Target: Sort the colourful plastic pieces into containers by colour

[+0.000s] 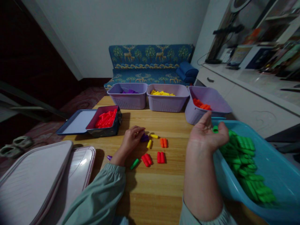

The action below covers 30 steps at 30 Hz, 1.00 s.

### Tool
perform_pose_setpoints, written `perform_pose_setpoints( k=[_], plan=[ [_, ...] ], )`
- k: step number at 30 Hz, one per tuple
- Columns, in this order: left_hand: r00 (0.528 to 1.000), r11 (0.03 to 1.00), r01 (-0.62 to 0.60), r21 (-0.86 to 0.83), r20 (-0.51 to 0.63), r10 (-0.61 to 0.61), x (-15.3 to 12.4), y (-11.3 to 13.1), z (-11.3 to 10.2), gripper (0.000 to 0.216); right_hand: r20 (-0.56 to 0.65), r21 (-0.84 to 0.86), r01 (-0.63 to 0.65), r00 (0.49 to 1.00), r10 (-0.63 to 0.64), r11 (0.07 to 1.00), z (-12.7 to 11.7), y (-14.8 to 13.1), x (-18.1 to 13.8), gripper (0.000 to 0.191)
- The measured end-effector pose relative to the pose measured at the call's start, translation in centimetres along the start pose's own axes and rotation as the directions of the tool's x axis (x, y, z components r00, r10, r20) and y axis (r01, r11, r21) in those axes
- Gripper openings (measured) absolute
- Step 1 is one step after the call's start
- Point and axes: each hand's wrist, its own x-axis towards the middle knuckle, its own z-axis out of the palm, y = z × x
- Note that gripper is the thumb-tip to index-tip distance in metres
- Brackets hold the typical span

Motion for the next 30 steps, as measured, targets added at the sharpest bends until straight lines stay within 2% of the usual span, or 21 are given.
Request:
perform_pose_setpoints(
  k=[5, 8, 10, 12, 13, 15, 17, 19, 20, 22, 24, 25, 26, 28, 30],
  plan=[
    [1.000, 1.000, 0.000, 0.007, -0.001, 0.000, 0.0, 0.2, -0.2, 0.022, 0.000, 0.057, -0.027, 1.000, 0.027, 0.998, 0.1, -0.1, 0.0, 0.028],
    [1.000, 1.000, 0.005, 0.005, 0.003, -0.005, 0.0, 0.3, -0.2, 0.022, 0.039, 0.021, -0.056, 0.998, 0.055, 0.998, -0.1, 0.3, 0.2, 0.032],
    [1.000, 1.000, 0.005, 0.003, 0.003, -0.005, 0.0, 0.2, -0.1, 0.022, 0.096, -0.087, -0.044, 0.994, 0.052, 0.995, -0.4, 1.1, 0.3, 0.033],
    [1.000, 1.000, 0.002, 0.005, 0.002, -0.002, 0.0, 0.2, -0.2, 0.022, 0.198, -0.296, -0.033, 0.976, 0.095, 0.955, -1.0, 2.2, 0.2, 0.025],
    [1.000, 1.000, 0.004, 0.011, 0.004, -0.004, 0.0, 0.2, -0.3, 0.022, 0.259, -0.423, -0.019, 0.956, 0.141, 0.906, -1.3, 2.7, 0.0, 0.019],
    [1.000, 0.999, 0.012, 0.037, 0.024, -0.013, 0.1, 0.2, -0.7, 0.020, 0.375, -0.663, 0.043, 0.883, 0.283, 0.747, -2.1, 3.9, -0.5, 0.011],
    [0.995, 0.997, 0.023, 0.070, 0.096, -0.030, 0.3, 0.5, -1.3, 0.017, 0.444, -0.822, 0.156, 0.778, 0.445, 0.547, -3.0, 4.9, -1.0, 0.020],
    [0.976, 0.994, 0.028, 0.101, 0.211, -0.049, 0.4, 1.0, -2.2, 0.015, 0.449, -0.892, 0.308, 0.675, 0.585, 0.330, -4.0, 5.7, -1.3, 0.025],
    [0.962, 0.993, 0.030, 0.118, 0.265, -0.061, 0.5, 1.3, -2.6, 0.016, 0.441, -0.890, 0.404, 0.637, 0.632, 0.213, -4.6, 6.1, -1.2, 0.025],
    [0.927, 0.989, 0.028, 0.148, 0.365, -0.081, 0.6, 1.9, -3.3, 0.019, 0.419, -0.787, 0.615, 0.593, 0.688, -0.051, -5.8, 6.6, -0.8, 0.022],
    [0.895, 0.985, 0.013, 0.170, 0.438, -0.088, 0.6, 2.4, -3.8, 0.025, 0.388, -0.580, 0.761, 0.571, 0.723, -0.290, -6.9, 7.1, -0.3, 0.028],
    [0.884, 0.984, 0.003, 0.180, 0.460, -0.087, 0.6, 2.7, -3.8, 0.028, 0.369, -0.479, 0.798, 0.561, 0.741, -0.365, -7.3, 7.3, -0.2, 0.035],
    [0.878, 0.981, -0.006, 0.192, 0.471, -0.087, 0.6, 2.8, -3.8, 0.032, 0.350, -0.400, 0.822, 0.546, 0.761, -0.406, -7.7, 7.5, -0.2, 0.042],
    [0.886, 0.974, -0.009, 0.227, 0.453, -0.097, 0.5, 2.9, -3.6, 0.038, 0.339, -0.306, 0.852, 0.514, 0.788, -0.424, -8.2, 7.9, -0.5, 0.049],
    [0.900, 0.968, 0.008, 0.250, 0.421, -0.116, 0.4, 2.9, -3.1, 0.040, 0.355, -0.248, 0.865, 0.500, 0.790, -0.436, -8.5, 8.3, -1.2, 0.045]
  ],
)
